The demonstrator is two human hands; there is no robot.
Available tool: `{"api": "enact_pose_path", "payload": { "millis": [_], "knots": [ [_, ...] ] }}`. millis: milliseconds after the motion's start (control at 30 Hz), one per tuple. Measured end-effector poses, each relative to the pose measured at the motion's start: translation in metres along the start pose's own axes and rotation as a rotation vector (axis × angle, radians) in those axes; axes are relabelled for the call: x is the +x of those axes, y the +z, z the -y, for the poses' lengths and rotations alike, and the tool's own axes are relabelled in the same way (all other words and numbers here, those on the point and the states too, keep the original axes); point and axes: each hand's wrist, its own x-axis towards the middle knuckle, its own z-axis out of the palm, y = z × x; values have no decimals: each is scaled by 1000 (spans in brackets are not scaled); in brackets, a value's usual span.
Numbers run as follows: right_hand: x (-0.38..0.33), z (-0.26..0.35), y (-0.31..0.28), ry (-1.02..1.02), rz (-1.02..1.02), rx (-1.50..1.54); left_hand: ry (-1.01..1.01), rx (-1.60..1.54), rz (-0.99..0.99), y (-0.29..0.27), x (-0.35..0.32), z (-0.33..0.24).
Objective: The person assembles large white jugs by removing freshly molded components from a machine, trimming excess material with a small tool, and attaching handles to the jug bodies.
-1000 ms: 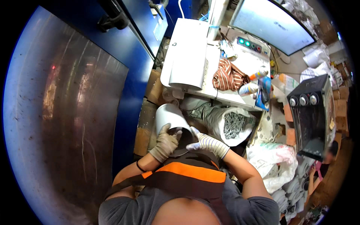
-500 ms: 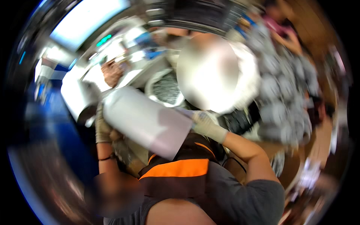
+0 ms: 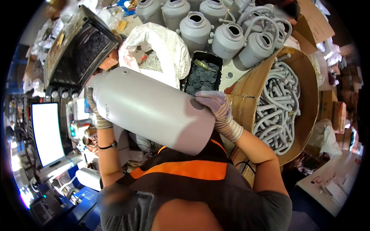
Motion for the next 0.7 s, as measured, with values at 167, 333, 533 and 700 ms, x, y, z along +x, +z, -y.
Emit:
{"api": "enact_pose_path", "payload": {
  "millis": [167,333,533,700],
  "knots": [
    [5,0,-25,26,48,-87,392,425,-138,-40,44,37],
    [-36,-29,-74,535,218,160,-157,175,-65,55,49,-3],
    [-121,-81,-241,1241,303,-983,385,1076,341,108,56,-15],
    [-119,-94,-230,1475,433,-900,403,1528,397,116,53,28]
  ]
}}
